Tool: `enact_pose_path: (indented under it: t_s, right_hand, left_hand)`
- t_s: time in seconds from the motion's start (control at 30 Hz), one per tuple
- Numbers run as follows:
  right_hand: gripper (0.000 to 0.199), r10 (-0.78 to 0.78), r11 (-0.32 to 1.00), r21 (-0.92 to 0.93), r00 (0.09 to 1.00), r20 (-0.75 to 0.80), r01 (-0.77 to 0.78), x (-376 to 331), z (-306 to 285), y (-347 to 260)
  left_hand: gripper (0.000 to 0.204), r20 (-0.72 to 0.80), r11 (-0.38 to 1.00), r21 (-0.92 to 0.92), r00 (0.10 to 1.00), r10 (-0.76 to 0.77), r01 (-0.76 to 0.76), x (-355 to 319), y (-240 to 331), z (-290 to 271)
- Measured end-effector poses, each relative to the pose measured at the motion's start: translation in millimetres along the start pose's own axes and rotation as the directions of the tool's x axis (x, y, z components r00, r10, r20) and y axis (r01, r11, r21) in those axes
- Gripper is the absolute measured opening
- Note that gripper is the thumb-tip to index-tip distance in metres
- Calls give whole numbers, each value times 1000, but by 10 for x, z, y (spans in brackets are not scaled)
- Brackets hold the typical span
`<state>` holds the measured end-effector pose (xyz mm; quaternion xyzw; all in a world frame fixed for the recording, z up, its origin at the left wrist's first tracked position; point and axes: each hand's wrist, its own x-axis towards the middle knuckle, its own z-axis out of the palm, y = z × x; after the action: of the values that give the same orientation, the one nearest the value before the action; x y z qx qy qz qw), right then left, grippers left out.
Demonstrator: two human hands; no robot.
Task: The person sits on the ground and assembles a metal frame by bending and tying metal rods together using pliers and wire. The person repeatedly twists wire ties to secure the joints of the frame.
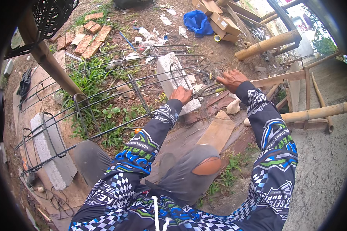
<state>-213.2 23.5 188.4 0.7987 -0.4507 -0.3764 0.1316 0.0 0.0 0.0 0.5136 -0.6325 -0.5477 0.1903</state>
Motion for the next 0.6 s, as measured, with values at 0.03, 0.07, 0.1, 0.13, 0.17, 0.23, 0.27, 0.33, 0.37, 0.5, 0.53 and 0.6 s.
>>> enact_pose_path:
  t_s: [0.03, 0.07, 0.1, 0.13, 0.17, 0.23, 0.27, 0.33, 0.37, 0.5, 0.53, 0.6]
  right_hand:
    - [42, 19, 999, 41, 999, -32, -17, -27, -35, -103]
    - [40, 104, 982, 154, 993, 62, -113, -63, -71, -231]
    - [44, 194, 931, 299, 977, 86, -211, -32, -85, -333]
    - [47, 171, 864, 431, 957, 233, -260, -125, -41, -526]
    - [45, 130, 577, 796, 983, 130, -182, -481, 433, -621]
    - [52, -58, 24, 725, 723, 689, -689, -495, 97, -993]
    - [55, -17, -31, 730, 730, 683, -683, -551, 129, -980]
    - [59, 26, -61, 790, 791, 612, -610, -563, 216, -1024]
    - [60, 52, -40, 836, 835, 548, -547, -584, 246, -1027]
    - [42, 354, 597, 753, 933, 64, -278, -633, 351, -1171]
    - [31, 426, 557, 725, 889, 168, -404, -595, 305, -1169]
    - [27, 465, 643, 656, 882, 76, -395, -520, 447, -1075]
  left_hand:
    - [50, -21, 1000, -1, 1000, -13, 13, 23, -39, -7]
    - [50, -44, 1000, -3, 999, -27, 27, 54, -79, -25]
    - [51, -67, 999, 39, 998, 10, -7, 193, -78, -211]
    - [51, -56, 998, 61, 998, -1, 5, 153, -153, -200]
    - [51, -16, 997, 61, 999, 51, -50, 144, 27, -62]
    - [48, 63, 996, 57, 995, -78, 74, -16, -31, -83]
    - [48, 93, 996, 47, 992, -81, 77, 16, 106, -133]
    - [48, 94, 995, 46, 991, -92, 88, 28, 131, -170]
    - [48, 97, 995, 45, 990, -99, 95, 32, 137, -178]
    - [50, 80, 998, 39, 995, -60, 57, -21, 164, -138]
    - [50, 84, 997, 42, 995, -61, 57, -17, 162, -156]
    - [50, 100, 997, 48, 993, -64, 59, -32, 166, -150]
